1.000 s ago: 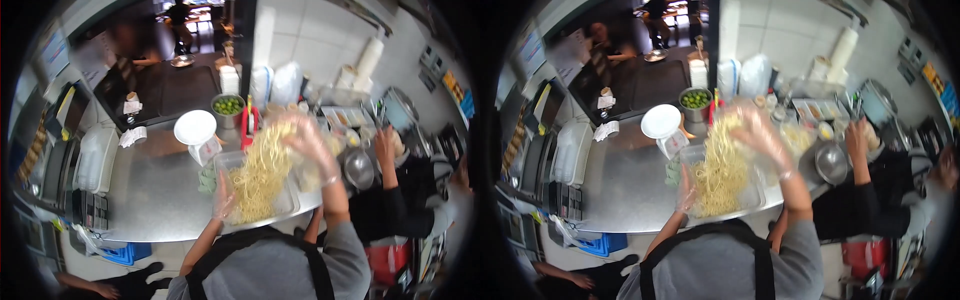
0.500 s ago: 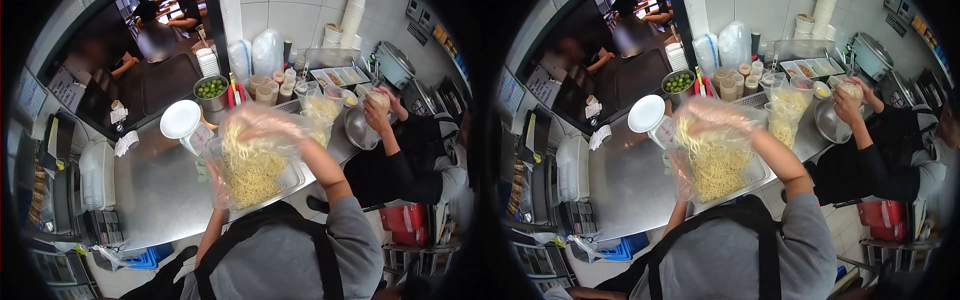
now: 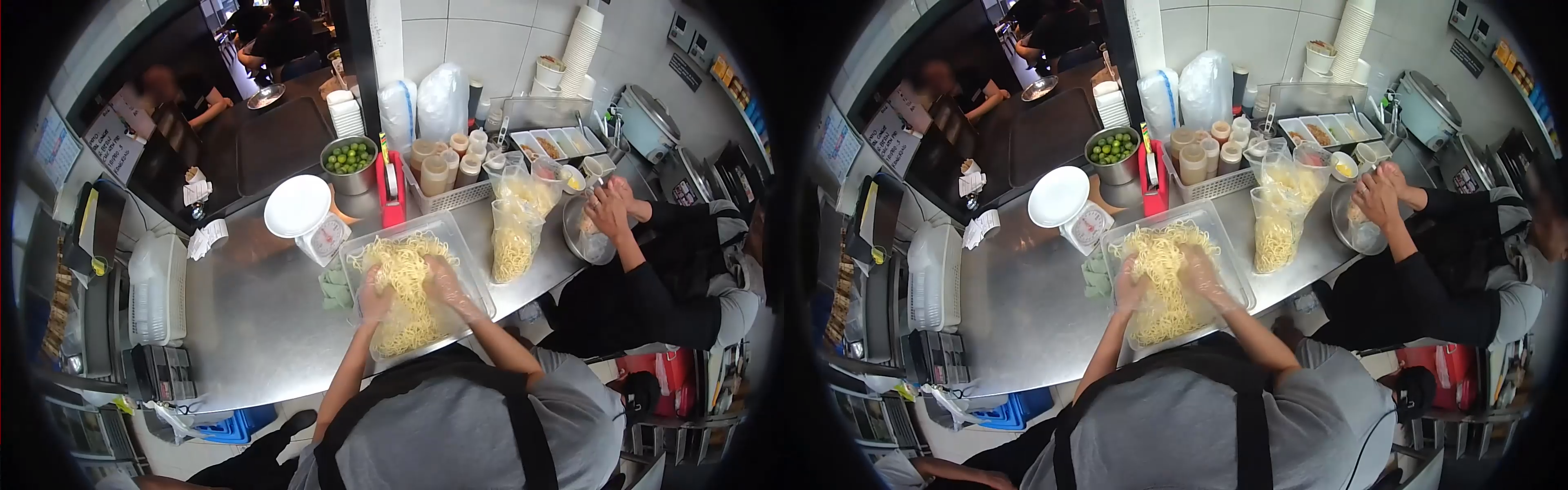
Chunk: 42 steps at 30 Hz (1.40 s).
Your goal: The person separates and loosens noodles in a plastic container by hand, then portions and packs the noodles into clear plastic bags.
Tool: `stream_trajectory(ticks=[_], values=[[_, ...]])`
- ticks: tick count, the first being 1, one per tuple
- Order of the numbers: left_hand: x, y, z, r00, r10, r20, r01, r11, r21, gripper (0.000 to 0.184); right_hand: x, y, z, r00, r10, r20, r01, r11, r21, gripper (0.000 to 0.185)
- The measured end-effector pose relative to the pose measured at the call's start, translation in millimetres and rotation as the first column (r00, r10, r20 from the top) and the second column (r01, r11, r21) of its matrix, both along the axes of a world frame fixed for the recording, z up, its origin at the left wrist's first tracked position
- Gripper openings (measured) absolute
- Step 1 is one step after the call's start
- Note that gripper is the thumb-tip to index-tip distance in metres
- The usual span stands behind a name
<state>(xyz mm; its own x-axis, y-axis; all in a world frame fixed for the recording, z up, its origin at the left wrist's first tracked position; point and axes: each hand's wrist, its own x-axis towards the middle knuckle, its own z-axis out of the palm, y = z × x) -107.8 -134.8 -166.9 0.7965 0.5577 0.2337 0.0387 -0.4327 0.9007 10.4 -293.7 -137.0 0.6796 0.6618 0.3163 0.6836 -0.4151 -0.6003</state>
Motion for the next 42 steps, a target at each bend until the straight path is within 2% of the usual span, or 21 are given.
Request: stream_trajectory(ticks=[2, 5, 9, 10, 11, 14, 15, 16, 17, 19, 20, 23, 26, 29, 30, 32, 34, 37, 39, 41, 42], values=[[-1.9, 2.3, -10.1, 1.0, 0.003, -0.004, -0.003, 0.999, -0.053, 0.047, -0.2, 8.6, 3.9, 0.93, 0.187, -0.317, -0.033, 0.9, 0.435, 0.041], [-20.0, -1.7, 41.6, 0.993, -0.12, 0.019, 0.118, 0.916, -0.383, 0.038, 2.8, 9.1, 126.1, 0.67, 0.317, -0.671, -0.009, 0.907, 0.42, 0.04], [-24.0, 1.8, 71.9, 0.992, -0.06, 0.113, 0.114, 0.819, -0.563, 0.034, -4.0, -2.3, 246.2, 0.648, 0.531, -0.545, -0.045, 0.742, 0.669, 0.037], [-23.5, 2.6, 81.4, 0.988, -0.052, 0.147, 0.131, 0.791, -0.598, 0.037, 5.6, -3.2, 251.8, 0.794, 0.462, -0.395, -0.144, 0.774, 0.616, 0.039], [-22.7, 4.4, 86.4, 0.982, -0.043, 0.182, 0.15, 0.761, -0.631, 0.04, 9.4, -4.7, 257.9, 0.788, 0.501, -0.357, -0.165, 0.731, 0.662, 0.04], [-22.6, 19.5, 63.0, 0.995, -0.103, -0.013, 0.101, 0.987, -0.123, 0.049, 21.3, -1.1, 258.4, 0.891, 0.443, -0.096, -0.321, 0.766, 0.557, 0.041], [-19.8, 17.1, 63.2, 0.996, -0.083, -0.028, 0.079, 0.99, -0.114, 0.051, 22.6, 2.8, 247.3, 0.925, 0.381, 0.008, -0.351, 0.844, 0.406, 0.039], [-17.4, 12.9, 62.3, 0.995, -0.088, -0.043, 0.083, 0.992, -0.095, 0.054, 25.5, 9.4, 210.7, 0.87, 0.477, -0.127, -0.388, 0.819, 0.421, 0.036], [-17.6, 8.2, 59.7, 0.993, -0.105, -0.058, 0.101, 0.992, -0.072, 0.056, 19.6, 3.8, 193.2, 0.9, 0.433, 0.045, -0.426, 0.855, 0.295, 0.037], [-24.5, 5.4, 51.1, 0.985, -0.149, -0.091, 0.147, 0.989, -0.025, 0.061, 7.2, 19.0, 142.4, 0.955, 0.295, 0.008, -0.284, 0.926, -0.249, 0.037], [-26.3, 13.1, 21.5, 0.822, 0.22, -0.525, 0.239, 0.704, 0.669, 0.061, 6.0, 26.0, 115.5, 0.946, 0.267, -0.185, -0.32, 0.866, -0.384, 0.034], [-32.9, 12.1, 14.7, 0.973, -0.087, -0.212, 0.167, 0.903, 0.397, 0.063, -43.6, 21.4, 96.1, 0.976, 0.148, -0.162, -0.206, 0.872, -0.445, 0.03], [-30.9, 9.2, 6.6, 0.978, -0.184, -0.099, 0.206, 0.929, 0.308, 0.066, -54.2, 46.3, -34.4, 0.985, -0.14, 0.1, 0.141, 0.99, -0.003, 0.027], [-39.8, 1.9, 2.1, 0.973, -0.23, 0.007, 0.223, 0.95, 0.218, 0.071, -26.9, 31.8, -6.7, 0.954, 0.093, -0.283, -0.034, 0.978, 0.207, 0.026], [-43.1, 0.8, 3.2, 0.97, -0.24, 0.03, 0.236, 0.966, 0.11, 0.073, -17.6, 27.2, 19.6, 0.67, 0.137, -0.73, 0.092, 0.96, 0.265, 0.028], [-52.3, -8.8, 37.3, 0.978, -0.176, 0.108, 0.207, 0.826, -0.525, 0.075, 13.3, 11.7, 37.6, 0.901, 0.179, -0.396, -0.11, 0.975, 0.191, 0.03], [-42.7, -4.0, 37.3, 0.963, -0.2, 0.183, 0.271, 0.681, -0.68, 0.078, 9.2, -3.9, 88.1, 0.953, 0.195, -0.23, -0.168, 0.977, 0.131, 0.043], [-44.1, 0.5, 12.8, 0.959, -0.267, 0.095, 0.275, 0.791, -0.546, 0.081, 10.8, -7.0, 114.1, 0.954, 0.261, -0.147, -0.245, 0.962, 0.12, 0.061], [-37.8, 5.7, -1.1, 0.922, -0.264, 0.284, 0.361, 0.854, -0.376, 0.082, 8.8, 2.1, 115.5, 0.949, 0.263, -0.173, -0.294, 0.937, -0.187, 0.074], [-22.5, -6.2, -12.1, 0.865, -0.231, 0.446, 0.42, 0.82, -0.389, 0.081, -5.5, 7.7, 106.8, 0.997, 0.074, -0.011, -0.07, 0.86, -0.505, 0.085], [-19.7, -8.3, 2.0, 0.9, -0.24, 0.363, 0.418, 0.711, -0.566, 0.081, -12.0, 9.3, 107.3, 1.0, 0.025, -0.004, -0.023, 0.846, -0.533, 0.085]])
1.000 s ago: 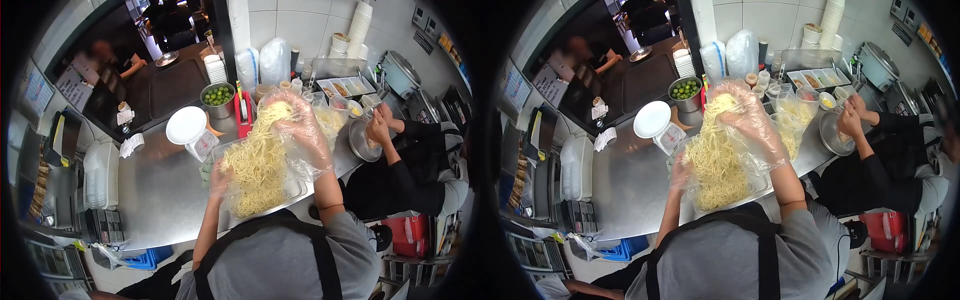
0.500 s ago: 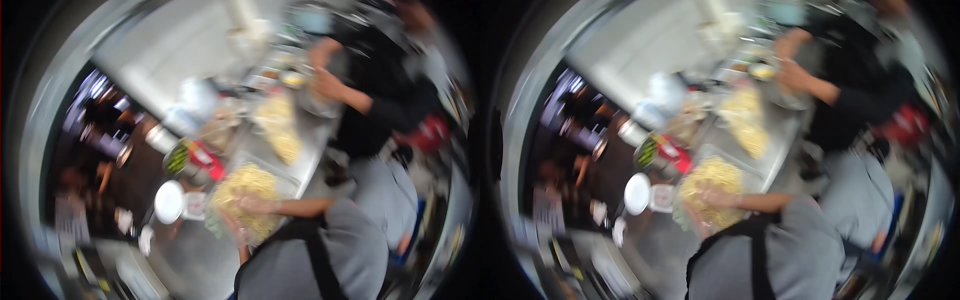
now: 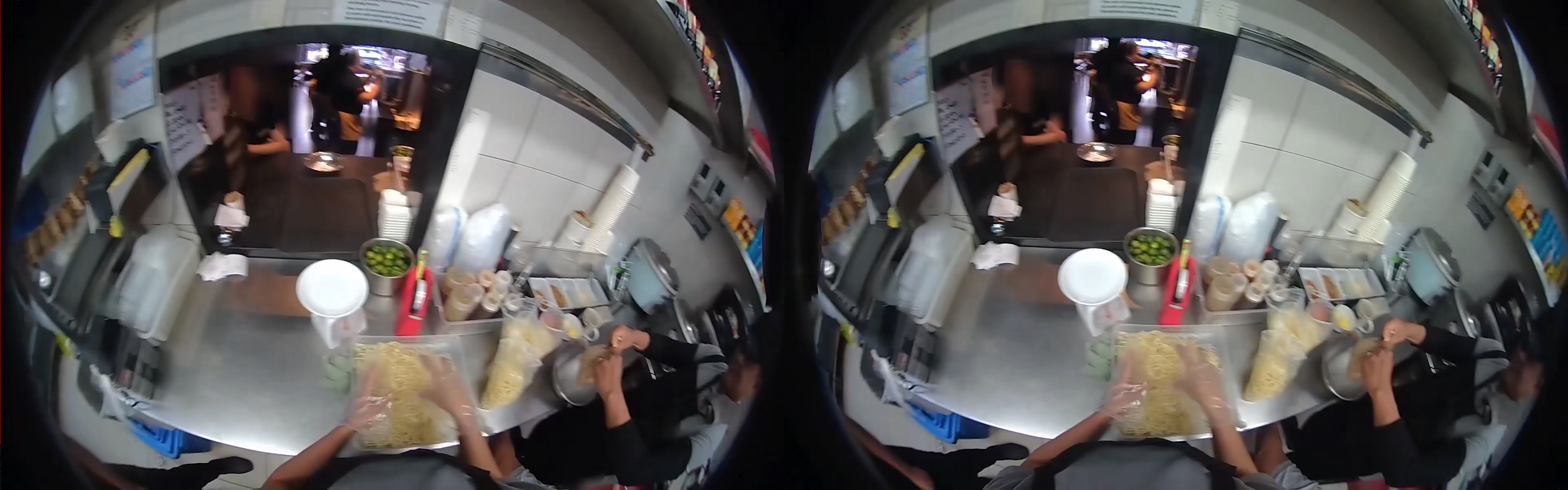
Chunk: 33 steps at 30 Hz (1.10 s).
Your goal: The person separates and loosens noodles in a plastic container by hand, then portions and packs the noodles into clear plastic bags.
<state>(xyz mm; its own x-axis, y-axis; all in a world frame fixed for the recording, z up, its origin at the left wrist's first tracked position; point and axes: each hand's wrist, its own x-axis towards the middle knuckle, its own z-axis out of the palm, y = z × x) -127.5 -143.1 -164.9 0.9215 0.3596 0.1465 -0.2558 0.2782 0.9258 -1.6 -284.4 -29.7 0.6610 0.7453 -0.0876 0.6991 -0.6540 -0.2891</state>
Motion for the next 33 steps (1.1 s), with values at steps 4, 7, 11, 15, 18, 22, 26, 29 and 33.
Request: stream_trajectory(ticks=[4, 7, 11, 15, 18, 22, 26, 29, 33], values=[[-9.6, 4.3, 8.1, 0.958, 0.275, -0.081, -0.164, 0.757, 0.632, 0.085, -0.3, 41.8, -55.0, 0.983, -0.005, 0.181, 0.004, 1.0, 0.006, 0.082], [8.9, 9.9, -3.0, 0.955, 0.272, -0.119, -0.123, 0.727, 0.675, 0.085, 6.7, 59.5, -92.9, 0.935, -0.038, 0.352, 0.038, 0.999, 0.008, 0.066], [-2.7, 25.1, 6.5, 0.978, 0.085, -0.192, 0.006, 0.903, 0.431, 0.077, 21.2, 47.3, -106.3, 0.999, -0.035, -0.039, 0.042, 0.976, 0.212, 0.053], [-10.2, 6.7, -4.1, 0.987, -0.008, -0.158, -0.039, 0.954, -0.296, 0.064, 32.0, 30.6, -44.1, 0.956, 0.293, 0.033, -0.295, 0.95, 0.106, 0.053], [-5.1, 8.6, 28.8, 0.984, 0.124, -0.128, -0.087, 0.961, 0.261, 0.066, 10.6, 19.6, -3.2, 0.968, 0.238, 0.079, -0.219, 0.957, -0.192, 0.069], [11.3, 16.0, -2.1, 0.883, 0.469, 0.038, -0.238, 0.375, 0.896, 0.067, -16.4, 42.1, -75.6, 0.947, 0.103, 0.304, -0.017, 0.962, -0.273, 0.074], [19.4, 15.0, 3.6, 0.937, 0.345, -0.054, -0.049, 0.283, 0.958, 0.064, -0.2, 38.4, -134.0, 0.779, 0.2, 0.594, -0.01, 0.952, -0.307, 0.075], [19.9, 12.7, -14.9, 0.936, 0.346, -0.071, 0.053, 0.06, 0.997, 0.061, 18.3, 36.8, -106.5, 0.95, 0.271, 0.152, -0.22, 0.932, -0.287, 0.085], [2.0, 10.7, -60.5, 0.926, 0.328, -0.188, 0.178, 0.06, 0.982, 0.041, -5.5, 16.3, -20.2, 0.936, 0.122, 0.329, -0.103, 0.992, -0.075, 0.106]])
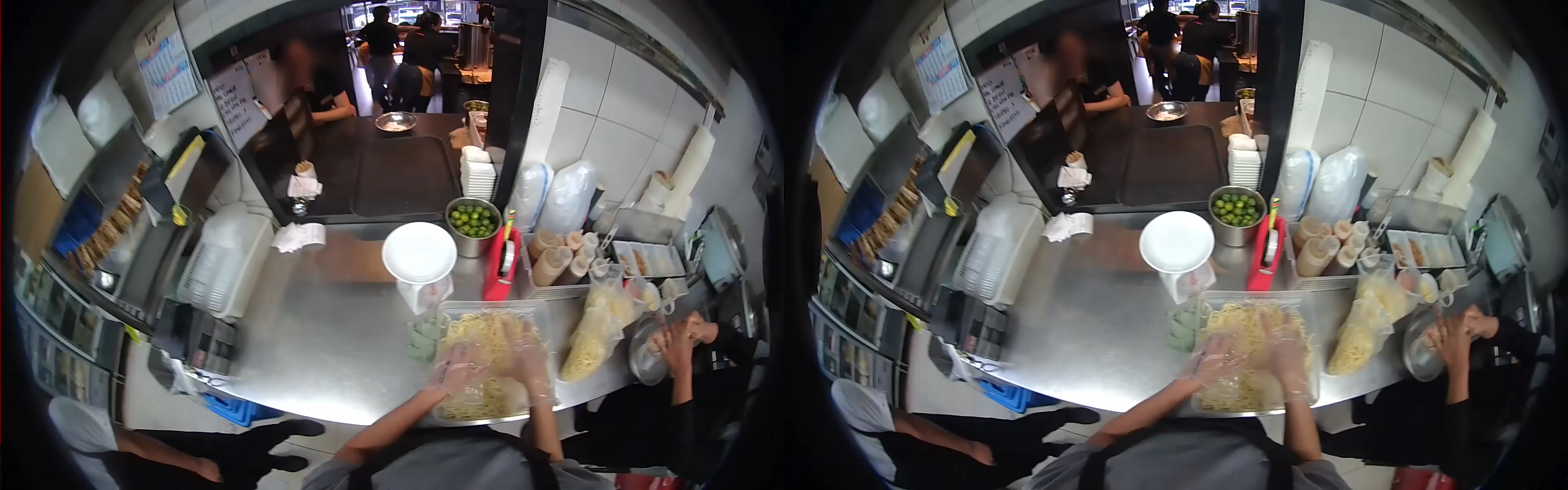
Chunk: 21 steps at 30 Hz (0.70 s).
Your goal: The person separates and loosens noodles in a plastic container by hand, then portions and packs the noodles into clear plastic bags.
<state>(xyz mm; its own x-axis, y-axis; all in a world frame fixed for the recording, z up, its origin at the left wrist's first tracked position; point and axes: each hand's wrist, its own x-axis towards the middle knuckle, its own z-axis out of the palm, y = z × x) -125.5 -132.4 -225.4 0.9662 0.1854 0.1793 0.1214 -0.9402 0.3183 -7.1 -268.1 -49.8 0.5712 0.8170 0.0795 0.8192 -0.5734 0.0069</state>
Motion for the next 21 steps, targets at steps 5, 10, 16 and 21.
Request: stream_trajectory(ticks=[5, 10, 16, 21], values=[[-19.5, -0.7, 96.8, 0.998, -0.05, -0.043, 0.05, 0.999, -0.014, 0.053, 2.9, 3.4, -37.5, 0.898, -0.133, -0.42, 0.045, 0.976, -0.213, 0.108], [-11.7, -8.2, 80.6, 0.999, 0.026, -0.036, -0.025, 1.0, 0.011, 0.066, -20.1, 15.9, -50.7, 0.993, -0.06, -0.1, 0.041, 0.983, -0.179, 0.112], [-14.6, -23.3, 57.3, 0.993, 0.017, -0.116, -0.028, 0.995, -0.097, 0.072, -0.8, 8.8, -68.2, 0.994, 0.053, -0.095, -0.055, 0.998, -0.014, 0.076], [-18.6, -42.6, 62.6, 0.995, 0.068, 0.076, -0.059, 0.992, -0.111, 0.073, 35.2, -10.4, -92.8, 0.978, 0.167, -0.128, -0.128, 0.955, 0.267, 0.05]])
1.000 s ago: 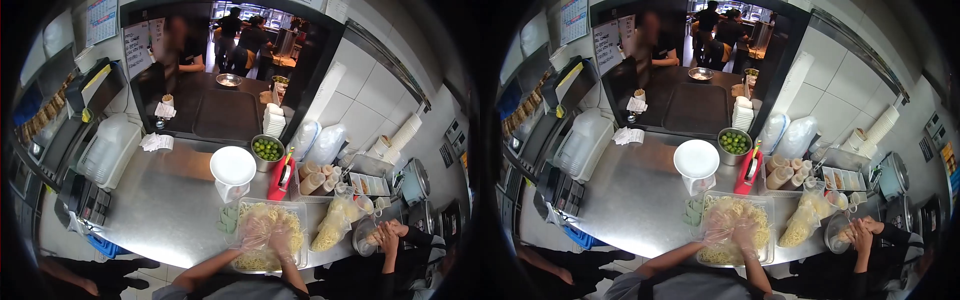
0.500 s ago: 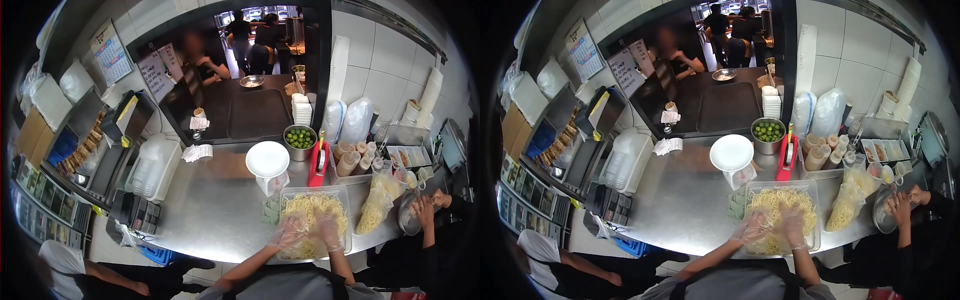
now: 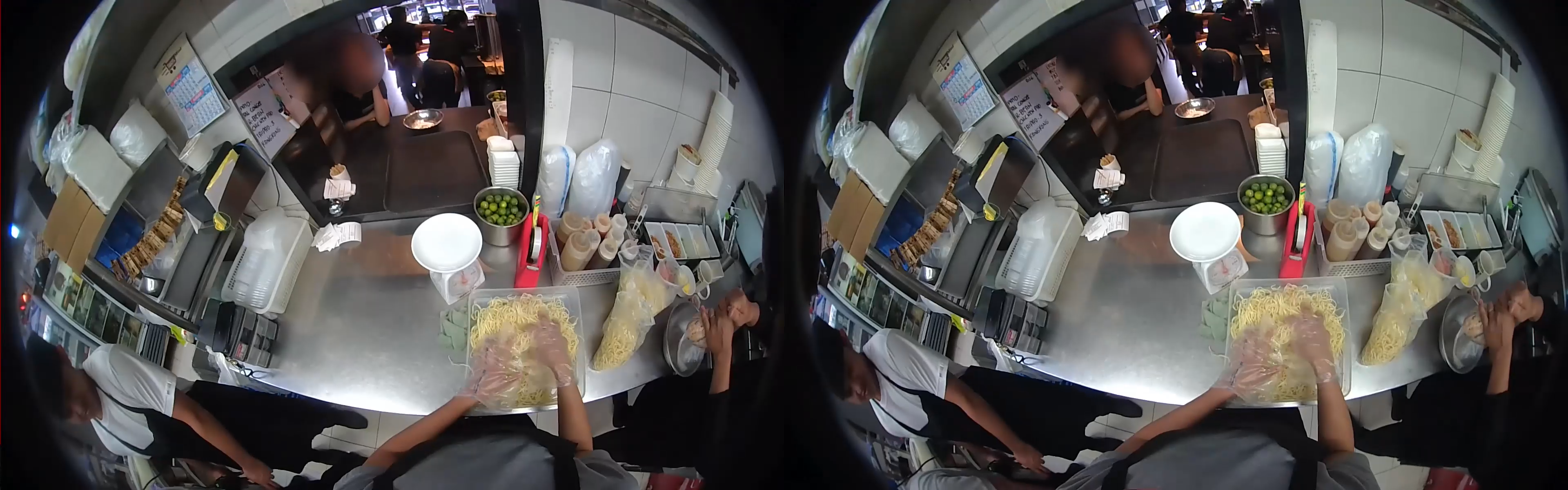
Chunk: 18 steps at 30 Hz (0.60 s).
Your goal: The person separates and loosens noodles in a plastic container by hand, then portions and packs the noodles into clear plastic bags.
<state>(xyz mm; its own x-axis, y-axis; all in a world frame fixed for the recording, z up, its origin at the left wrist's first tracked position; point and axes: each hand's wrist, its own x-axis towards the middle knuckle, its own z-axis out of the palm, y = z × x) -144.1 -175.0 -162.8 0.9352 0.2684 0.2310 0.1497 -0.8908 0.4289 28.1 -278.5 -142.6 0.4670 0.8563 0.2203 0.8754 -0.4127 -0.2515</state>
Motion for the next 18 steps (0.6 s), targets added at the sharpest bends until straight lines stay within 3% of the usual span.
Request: stream_trajectory(ticks=[2, 4, 5, 6, 7, 9, 10, 13, 16, 18], values=[[-1.8, 8.3, -8.2, 0.999, -0.053, 0.013, 0.052, 0.995, 0.088, 0.08, 6.7, -6.0, 13.6, 0.994, -0.001, -0.11, 0.011, 0.996, 0.09, 0.044], [-2.6, 12.7, -6.5, 0.995, -0.027, 0.1, 0.028, 1.0, -0.01, 0.086, 16.8, -10.5, 26.3, 0.98, 0.005, -0.198, 0.012, 0.996, 0.088, 0.041], [-1.2, 13.0, -4.3, 0.983, 0.033, 0.179, -0.006, 0.988, -0.151, 0.088, 13.9, -13.2, 40.5, 0.967, -0.027, -0.255, 0.052, 0.994, 0.092, 0.04], [0.3, 13.7, -0.9, 0.963, 0.102, 0.248, -0.025, 0.956, -0.293, 0.09, -0.7, -15.1, 85.1, 0.948, -0.059, -0.312, 0.092, 0.992, 0.091, 0.039], [0.3, 15.3, 1.8, 0.948, 0.109, 0.301, -0.021, 0.959, -0.283, 0.091, -7.8, -16.1, 113.8, 0.925, -0.093, -0.369, 0.133, 0.987, 0.085, 0.038], [-2.0, 19.8, 8.3, 0.908, 0.119, 0.401, -0.007, 0.963, -0.27, 0.093, -4.0, -18.0, 127.6, 0.892, 0.043, -0.45, 0.088, 0.96, 0.266, 0.038], [-2.4, 23.0, 8.0, 0.933, 0.146, 0.329, -0.036, 0.948, -0.317, 0.093, -1.7, -19.2, 132.5, 0.871, 0.111, -0.479, 0.074, 0.934, 0.349, 0.038], [-7.3, 18.1, -6.2, 0.971, 0.201, 0.132, -0.104, 0.845, -0.525, 0.093, -5.6, -17.5, 147.9, 0.969, 0.173, -0.174, -0.069, 0.872, 0.484, 0.04], [-1.2, 19.9, -6.9, 0.97, 0.202, 0.136, -0.051, 0.715, -0.697, 0.091, -10.6, -3.3, 147.3, 0.956, 0.074, -0.283, -0.068, 0.997, 0.033, 0.048], [-0.8, 24.5, 5.0, 0.937, 0.215, 0.277, 0.046, 0.707, -0.705, 0.088, -18.6, -4.4, 113.9, 0.976, 0.149, -0.16, -0.169, 0.979, -0.118, 0.063]])
